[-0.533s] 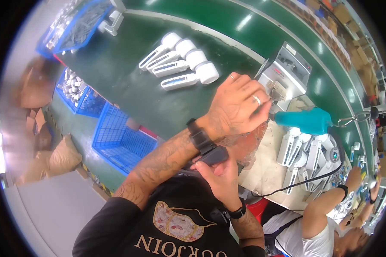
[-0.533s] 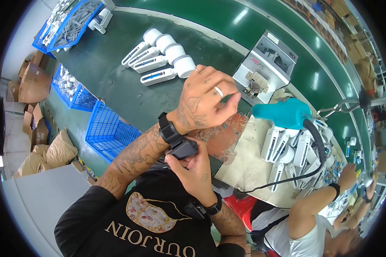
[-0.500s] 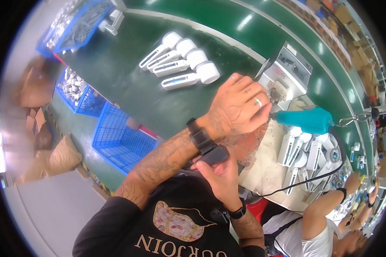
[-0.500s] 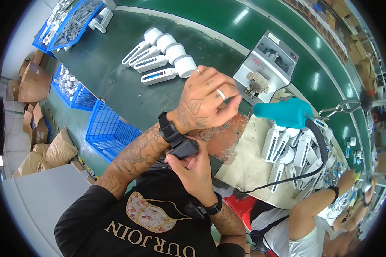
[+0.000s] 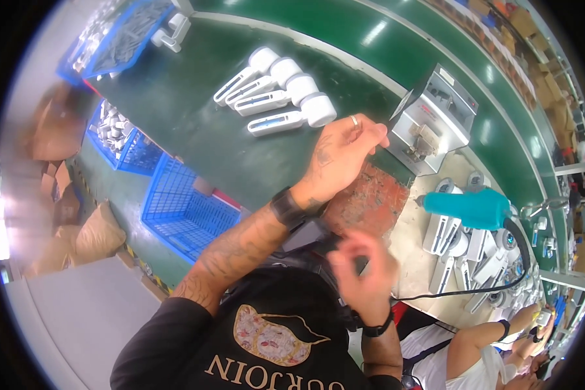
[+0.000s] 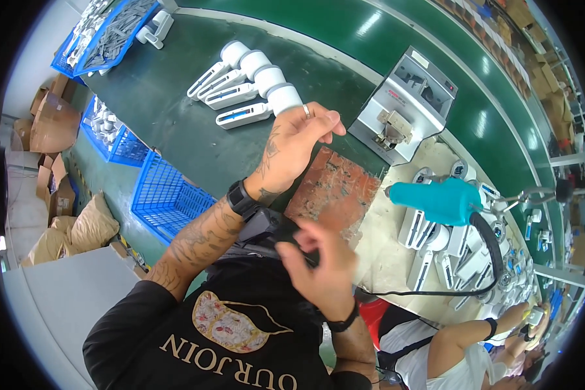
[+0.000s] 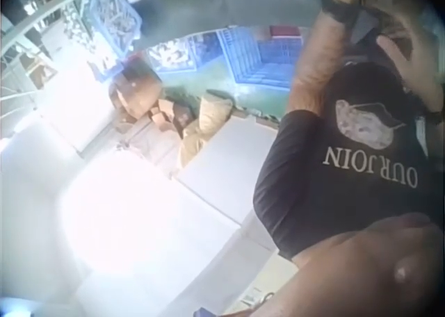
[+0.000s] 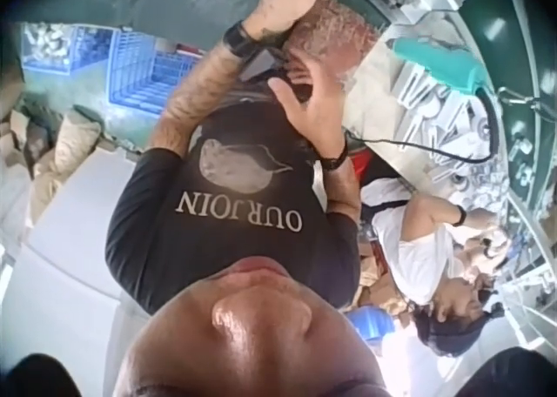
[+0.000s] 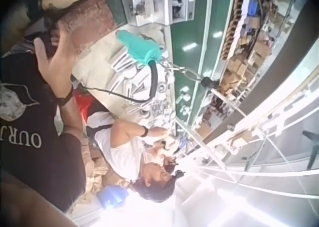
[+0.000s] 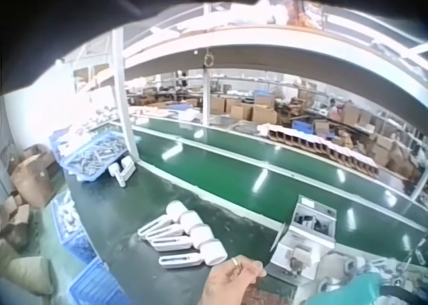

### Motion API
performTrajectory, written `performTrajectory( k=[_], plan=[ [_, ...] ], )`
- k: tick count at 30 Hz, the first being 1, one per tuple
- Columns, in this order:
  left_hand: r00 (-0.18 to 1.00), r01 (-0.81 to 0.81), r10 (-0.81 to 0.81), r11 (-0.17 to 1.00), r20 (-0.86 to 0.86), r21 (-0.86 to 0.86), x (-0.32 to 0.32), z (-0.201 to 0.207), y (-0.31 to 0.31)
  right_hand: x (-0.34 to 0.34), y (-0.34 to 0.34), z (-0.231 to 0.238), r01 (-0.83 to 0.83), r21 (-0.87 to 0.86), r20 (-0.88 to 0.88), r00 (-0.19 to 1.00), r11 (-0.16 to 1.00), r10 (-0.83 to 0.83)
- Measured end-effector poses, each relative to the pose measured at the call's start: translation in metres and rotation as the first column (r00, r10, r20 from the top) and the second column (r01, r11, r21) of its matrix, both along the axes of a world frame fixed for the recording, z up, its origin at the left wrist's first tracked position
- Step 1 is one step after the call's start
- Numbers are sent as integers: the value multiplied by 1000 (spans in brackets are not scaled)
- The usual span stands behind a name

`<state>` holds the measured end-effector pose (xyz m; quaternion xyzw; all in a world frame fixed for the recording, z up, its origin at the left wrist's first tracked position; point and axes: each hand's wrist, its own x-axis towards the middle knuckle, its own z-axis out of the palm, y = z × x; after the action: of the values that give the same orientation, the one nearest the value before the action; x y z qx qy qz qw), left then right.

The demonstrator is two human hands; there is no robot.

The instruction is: The person picks up a white plastic component, aligns it with a base, and drives a screw into the assembly using a power screwdriver. After completing each unit, they place it on the workbench and reach for the next component to repeat the process.

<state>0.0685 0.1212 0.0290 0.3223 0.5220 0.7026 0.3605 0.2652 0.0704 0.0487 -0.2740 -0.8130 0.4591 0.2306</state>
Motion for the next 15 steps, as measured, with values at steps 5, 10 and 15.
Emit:
performTrajectory(
  k=[5,10,15],
  plan=[
    [958,268,-282,947,-55,-177,12,2,-6,35,45,2,733,183,-738,542,655,-401],
    [864,381,-438,891,-248,-247,39,-6,-6,19,74,5,498,-184,-539,670,847,-511],
    [797,356,-447,891,-406,-282,66,4,18,45,64,7,386,-322,-454,738,865,-498]
  ],
)
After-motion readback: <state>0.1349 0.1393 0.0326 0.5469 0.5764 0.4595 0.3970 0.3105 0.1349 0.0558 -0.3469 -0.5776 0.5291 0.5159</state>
